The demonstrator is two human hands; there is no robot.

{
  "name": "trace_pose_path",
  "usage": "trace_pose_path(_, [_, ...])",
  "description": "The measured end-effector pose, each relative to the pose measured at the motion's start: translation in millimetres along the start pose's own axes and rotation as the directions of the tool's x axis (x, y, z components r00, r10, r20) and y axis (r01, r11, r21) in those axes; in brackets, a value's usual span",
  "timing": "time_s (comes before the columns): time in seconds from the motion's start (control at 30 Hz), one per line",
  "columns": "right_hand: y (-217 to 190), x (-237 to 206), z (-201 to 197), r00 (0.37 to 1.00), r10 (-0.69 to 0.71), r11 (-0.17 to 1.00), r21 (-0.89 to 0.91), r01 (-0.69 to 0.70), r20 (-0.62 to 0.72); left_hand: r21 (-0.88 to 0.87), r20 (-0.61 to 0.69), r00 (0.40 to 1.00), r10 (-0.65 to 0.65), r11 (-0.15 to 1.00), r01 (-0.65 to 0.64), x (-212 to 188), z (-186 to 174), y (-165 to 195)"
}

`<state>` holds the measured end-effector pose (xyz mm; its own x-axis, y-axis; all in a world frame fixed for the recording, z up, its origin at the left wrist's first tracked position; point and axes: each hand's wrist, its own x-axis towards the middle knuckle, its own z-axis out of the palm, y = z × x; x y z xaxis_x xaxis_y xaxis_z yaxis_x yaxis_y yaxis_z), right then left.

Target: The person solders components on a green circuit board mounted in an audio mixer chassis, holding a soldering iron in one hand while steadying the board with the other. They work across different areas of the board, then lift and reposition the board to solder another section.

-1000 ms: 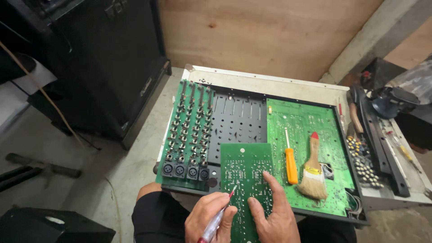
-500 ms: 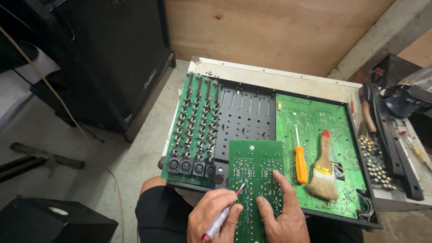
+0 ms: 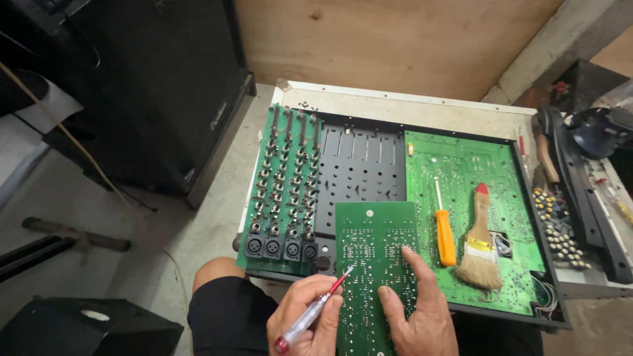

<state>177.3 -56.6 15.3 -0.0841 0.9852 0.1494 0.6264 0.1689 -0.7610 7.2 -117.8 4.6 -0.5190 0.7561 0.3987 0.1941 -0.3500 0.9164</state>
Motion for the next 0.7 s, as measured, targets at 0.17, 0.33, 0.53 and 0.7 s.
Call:
trace_pose_path(0.17, [4, -2, 0, 1.000, -0.003, 1.000, 0.009, 0.003, -0.001, -0.050, -0.036, 0.997, -0.061, 0.997, 0.059, 0, -1, 2])
trace_pose_path(0.33, [4, -1, -1, 0.999, 0.046, 0.999, 0.005, -0.046, 0.017, 0.041, 0.043, 0.998, -0.050, 0.998, 0.048, 15, -12, 5])
trace_pose_path(0.53, [-1, 4, -3, 0.999, 0.030, 0.999, -0.021, -0.030, 0.020, -0.055, 0.156, 0.982, -0.106, 0.992, 0.115, 29, -15, 13])
trace_pose_path(0.7, [-2, 5, -2, 0.999, 0.014, 1.000, 0.010, -0.015, 0.033, -0.023, 0.198, 0.957, -0.211, 0.975, 0.219, 35, -13, 13])
